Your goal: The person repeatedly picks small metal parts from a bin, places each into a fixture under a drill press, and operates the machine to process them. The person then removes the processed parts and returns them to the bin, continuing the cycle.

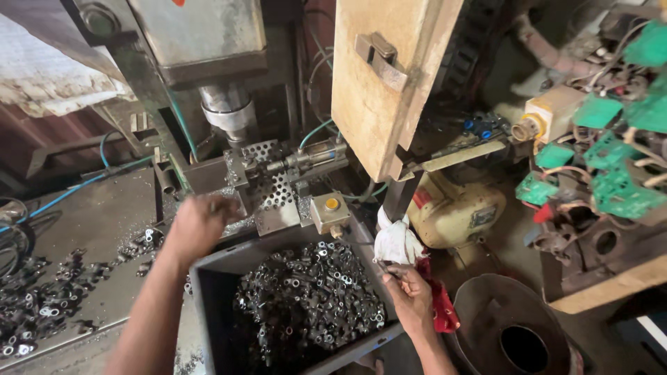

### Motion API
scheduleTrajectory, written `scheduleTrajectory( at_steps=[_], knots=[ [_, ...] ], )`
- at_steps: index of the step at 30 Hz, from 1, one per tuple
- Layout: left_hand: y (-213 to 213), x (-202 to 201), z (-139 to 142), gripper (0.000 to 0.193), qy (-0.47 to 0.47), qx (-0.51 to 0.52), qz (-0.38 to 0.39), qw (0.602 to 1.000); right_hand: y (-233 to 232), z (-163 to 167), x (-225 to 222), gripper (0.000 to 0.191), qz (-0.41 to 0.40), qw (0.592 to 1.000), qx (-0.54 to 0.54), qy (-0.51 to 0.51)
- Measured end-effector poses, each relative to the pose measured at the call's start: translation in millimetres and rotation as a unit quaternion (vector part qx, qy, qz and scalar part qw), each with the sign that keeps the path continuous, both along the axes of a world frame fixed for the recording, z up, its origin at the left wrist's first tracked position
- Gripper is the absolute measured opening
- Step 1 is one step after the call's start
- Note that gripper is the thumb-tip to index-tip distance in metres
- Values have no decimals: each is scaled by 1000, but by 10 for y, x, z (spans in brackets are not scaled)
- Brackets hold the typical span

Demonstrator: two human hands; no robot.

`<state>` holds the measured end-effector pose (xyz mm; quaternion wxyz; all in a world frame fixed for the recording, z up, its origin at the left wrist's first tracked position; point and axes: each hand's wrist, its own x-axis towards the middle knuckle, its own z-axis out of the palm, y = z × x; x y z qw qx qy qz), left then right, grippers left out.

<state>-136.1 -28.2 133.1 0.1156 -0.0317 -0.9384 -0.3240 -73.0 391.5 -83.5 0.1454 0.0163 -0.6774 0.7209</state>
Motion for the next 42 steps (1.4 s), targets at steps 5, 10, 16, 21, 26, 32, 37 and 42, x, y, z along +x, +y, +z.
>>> scheduleTrajectory(
  at_steps=[5, 10, 16, 21, 26, 32, 37, 42],
  knots=[
    [68, 1074, -1242, 16, 20, 15, 87, 996, -26, 216, -3, 17, 5, 1000, -3, 11],
    [364, 1801, -1990, 27, 69, 42, 58, 995, -399, 648, -24, 20, 42, 983, -162, -72],
    [356, 1799, -2045, 38, 9, 23, 65, 998, -1559, 1124, -552, 23, 190, 958, -203, -72],
    [361, 1787, -2032, 46, 11, 24, 60, 998, -2288, 1225, -1339, 17, 162, 955, -229, -97],
    [322, 1756, -2058, 49, -19, 10, 46, 999, -2605, 1100, -1880, 17, 121, 949, -267, -113],
    [360, 1742, -2085, 44, -61, -10, 73, 995, -2702, 1063, -2000, 16, 106, 947, -285, -105],
    [316, 1725, -2095, 51, -72, -17, 45, 996, -2703, 1228, -1959, 21, 148, 952, -253, -85],
    [312, 1754, -2024, 58, -53, 20, 37, 998, -2369, 1477, -1559, 42, 190, 981, 24, -39]
  ],
)
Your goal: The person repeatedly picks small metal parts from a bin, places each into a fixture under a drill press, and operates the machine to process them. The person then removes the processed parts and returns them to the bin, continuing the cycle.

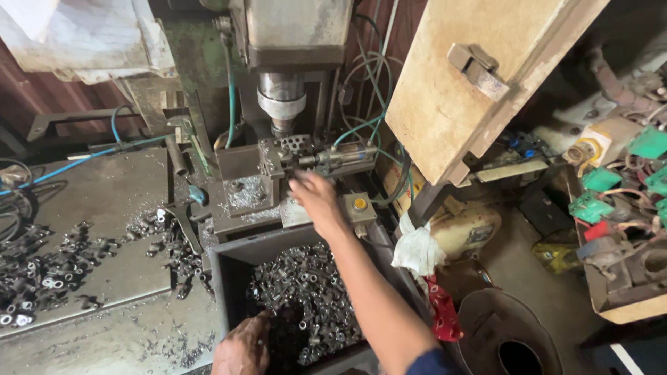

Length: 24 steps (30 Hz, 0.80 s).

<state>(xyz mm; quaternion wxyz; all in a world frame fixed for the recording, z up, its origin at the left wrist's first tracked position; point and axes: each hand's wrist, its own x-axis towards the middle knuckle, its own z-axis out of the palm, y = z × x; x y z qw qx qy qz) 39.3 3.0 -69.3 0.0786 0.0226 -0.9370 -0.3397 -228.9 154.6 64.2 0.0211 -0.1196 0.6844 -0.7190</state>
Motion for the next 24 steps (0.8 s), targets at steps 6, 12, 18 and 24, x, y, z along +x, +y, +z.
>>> scheduleTrajectory(
  at_steps=[6, 12, 18, 24],
  knots=[
    [80, 21, 256, 44, 16, 1, 23, 1000, 893, 150, 700, 37, -173, 905, 292, 257],
    [94, 205, 514, 39, 86, 37, 24, 995, 1123, 61, 769, 30, -214, 824, 378, 363],
    [32, 269, 419, 34, 116, 210, 133, 962, 1196, 101, 880, 44, -179, 823, 417, 342],
    [-475, 420, 45, 30, 136, 338, 342, 866, 1489, -284, 1766, 57, -111, 866, 385, 301]
  ],
)
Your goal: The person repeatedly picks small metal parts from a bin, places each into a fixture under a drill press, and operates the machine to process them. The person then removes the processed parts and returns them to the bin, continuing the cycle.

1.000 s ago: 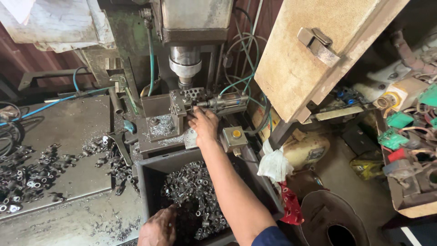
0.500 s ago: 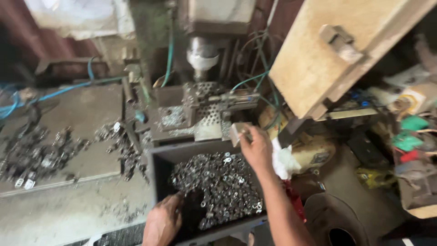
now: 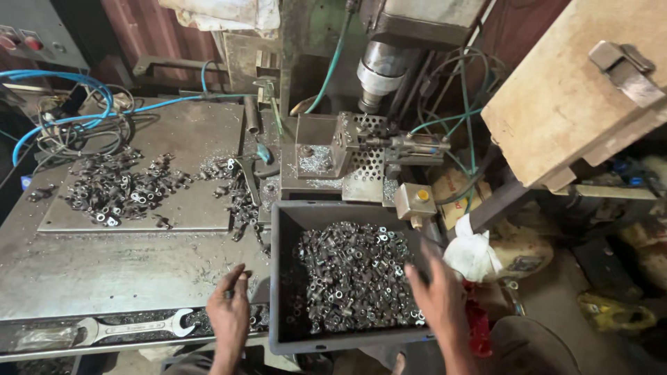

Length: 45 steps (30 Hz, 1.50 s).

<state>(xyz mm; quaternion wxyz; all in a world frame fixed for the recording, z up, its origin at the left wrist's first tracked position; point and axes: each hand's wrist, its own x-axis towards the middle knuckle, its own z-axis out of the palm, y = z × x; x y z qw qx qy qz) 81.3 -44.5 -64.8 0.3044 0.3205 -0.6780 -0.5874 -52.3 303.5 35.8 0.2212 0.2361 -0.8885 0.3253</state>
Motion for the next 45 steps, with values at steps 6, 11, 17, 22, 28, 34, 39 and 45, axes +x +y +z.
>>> scheduleTrajectory(
  at_steps=[6, 11, 17, 22, 28, 34, 39, 45],
  knots=[
    [-527, -414, -81, 29, -194, -195, -22, 961, 102, -433, 459, 35, -48, 998, -30, -16],
    [-767, -961, -69, 31, -222, -339, -35, 913, 22, -526, 357, 31, -55, 998, 1, 37],
    [-840, -963, -234, 32, -337, -366, -81, 864, -2, -593, 317, 26, -58, 996, -4, 67],
    [-609, -489, -367, 35, -236, -355, -76, 902, -24, -563, 363, 26, -56, 997, -12, 57],
    [-261, 330, -171, 25, -84, -262, -2, 962, 70, -817, 357, 32, -125, 987, -7, -103],
    [31, 846, 478, 37, 7, -205, -75, 976, -413, -1234, 313, 41, 151, 876, -290, -354],
    [310, 1133, 903, 26, 42, -391, -100, 914, -1303, -1314, 599, 43, 249, 755, -317, -517],
    [452, 1242, 949, 53, 3, -429, -174, 887, -1521, -1324, 632, 41, 326, 639, -425, -553]
  ],
)
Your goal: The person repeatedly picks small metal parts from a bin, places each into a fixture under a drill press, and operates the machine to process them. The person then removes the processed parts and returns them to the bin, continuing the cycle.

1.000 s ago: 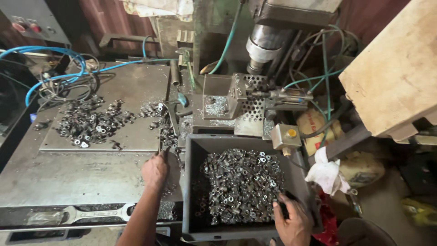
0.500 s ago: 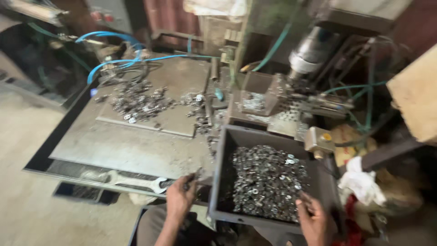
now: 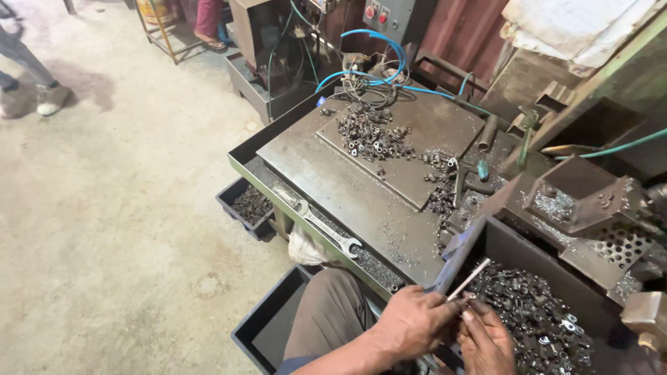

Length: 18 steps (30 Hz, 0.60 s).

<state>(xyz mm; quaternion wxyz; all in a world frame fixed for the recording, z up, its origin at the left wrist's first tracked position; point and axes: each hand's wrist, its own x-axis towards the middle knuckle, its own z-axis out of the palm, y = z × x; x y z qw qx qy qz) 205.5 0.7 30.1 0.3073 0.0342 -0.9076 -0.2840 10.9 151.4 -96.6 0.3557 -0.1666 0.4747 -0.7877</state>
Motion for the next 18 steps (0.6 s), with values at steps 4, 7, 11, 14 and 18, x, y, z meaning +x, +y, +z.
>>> scheduleTrajectory(
  at_steps=[4, 7, 11, 14, 18],
  knots=[
    [53, -58, -102, 49, 10, 39, -33, 999, 201, -135, -105, 43, -22, 1000, 16, 2],
    [153, -146, -152, 44, 2, 102, -70, 992, 452, -285, -240, 45, -36, 998, 38, 47],
    [213, -370, -182, 24, 29, 196, -83, 977, 931, -358, -625, 50, -62, 965, 229, 109],
    [170, -592, -199, 31, 9, 193, -74, 978, 1294, -272, -1005, 46, -130, 934, 291, 161],
    [151, -793, -211, 47, -29, 142, -97, 985, 1631, -159, -1346, 41, -241, 894, 309, 216]
  ],
)
